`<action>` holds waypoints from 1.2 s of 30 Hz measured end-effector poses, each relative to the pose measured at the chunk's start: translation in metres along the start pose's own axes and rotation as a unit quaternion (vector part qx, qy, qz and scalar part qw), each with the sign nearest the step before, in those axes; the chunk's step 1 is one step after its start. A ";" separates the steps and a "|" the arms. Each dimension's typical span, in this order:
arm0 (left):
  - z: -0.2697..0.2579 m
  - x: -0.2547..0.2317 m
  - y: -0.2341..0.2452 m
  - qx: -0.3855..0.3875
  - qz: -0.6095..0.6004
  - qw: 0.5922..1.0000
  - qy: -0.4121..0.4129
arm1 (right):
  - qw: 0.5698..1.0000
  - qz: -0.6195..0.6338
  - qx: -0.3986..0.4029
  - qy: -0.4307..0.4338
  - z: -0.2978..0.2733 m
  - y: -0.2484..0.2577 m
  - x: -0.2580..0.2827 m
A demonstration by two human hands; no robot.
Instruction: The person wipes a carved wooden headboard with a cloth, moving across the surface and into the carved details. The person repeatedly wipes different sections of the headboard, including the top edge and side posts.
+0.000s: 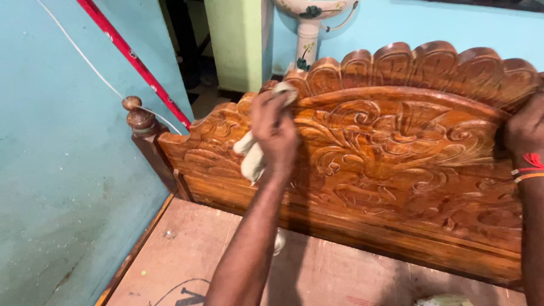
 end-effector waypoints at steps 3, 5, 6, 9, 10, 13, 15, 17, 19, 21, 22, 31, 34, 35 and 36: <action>0.004 -0.001 -0.004 -0.011 0.056 0.997 -0.060 | 1.000 -0.017 0.006 -0.002 0.000 -0.006 -0.002; 0.007 0.009 0.025 -0.064 0.058 0.995 -0.040 | 0.999 -0.031 0.006 -0.008 -0.002 -0.007 -0.003; 0.008 0.018 0.045 -0.097 0.075 0.992 0.018 | 0.999 -0.043 0.007 -0.008 -0.005 -0.006 -0.002; 0.006 0.037 0.086 -0.120 0.121 0.982 0.086 | 0.998 -0.066 0.009 -0.015 -0.010 -0.009 0.007; 0.005 0.039 0.094 -0.115 0.135 0.980 0.092 | 0.997 -0.077 0.010 -0.020 -0.010 -0.009 0.014; 0.002 0.033 0.096 -0.098 0.158 0.969 0.161 | 0.994 -0.108 0.008 -0.028 0.003 -0.003 0.043; -0.003 0.015 0.091 -0.050 0.108 0.982 0.146 | 0.991 -0.131 -0.003 -0.041 0.011 0.007 0.075; -0.017 -0.006 0.088 -0.016 0.048 0.989 0.142 | 0.990 -0.128 -0.026 -0.052 0.014 0.017 0.120; -0.039 -0.026 0.086 0.019 -0.019 0.988 0.151 | 0.994 -0.079 -0.038 -0.070 -0.004 0.021 0.174; -0.065 -0.044 0.086 0.058 -0.084 0.973 0.207 | 0.994 0.003 0.006 -0.112 -0.042 0.019 0.228; -0.078 -0.051 0.085 0.074 -0.115 0.957 0.256 | 0.986 0.054 0.061 -0.148 -0.065 0.016 0.253; -0.137 -0.122 0.079 0.317 -0.230 0.788 0.474 | 0.750 0.237 0.124 -0.605 -0.200 -0.042 0.328; -0.086 -0.161 0.124 0.277 -0.165 0.860 0.394 | 0.769 0.260 -0.007 -0.584 -0.183 -0.017 0.304; -0.063 -0.174 0.134 0.247 -0.157 0.893 0.342 | 0.802 0.237 -0.053 -0.546 -0.170 -0.004 0.291; -0.041 -0.185 0.137 0.237 -0.138 0.913 0.301 | 0.832 0.209 -0.099 -0.505 -0.154 0.011 0.279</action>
Point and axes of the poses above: each hand's wrist, its own z-axis towards the middle knuckle, its own y-axis out of the back of the hand, x = y × z, the point moved 3 cm from there along z, towards the middle knuckle, and after that the axes turned 10 degrees about -z, right-handed, at the moved point
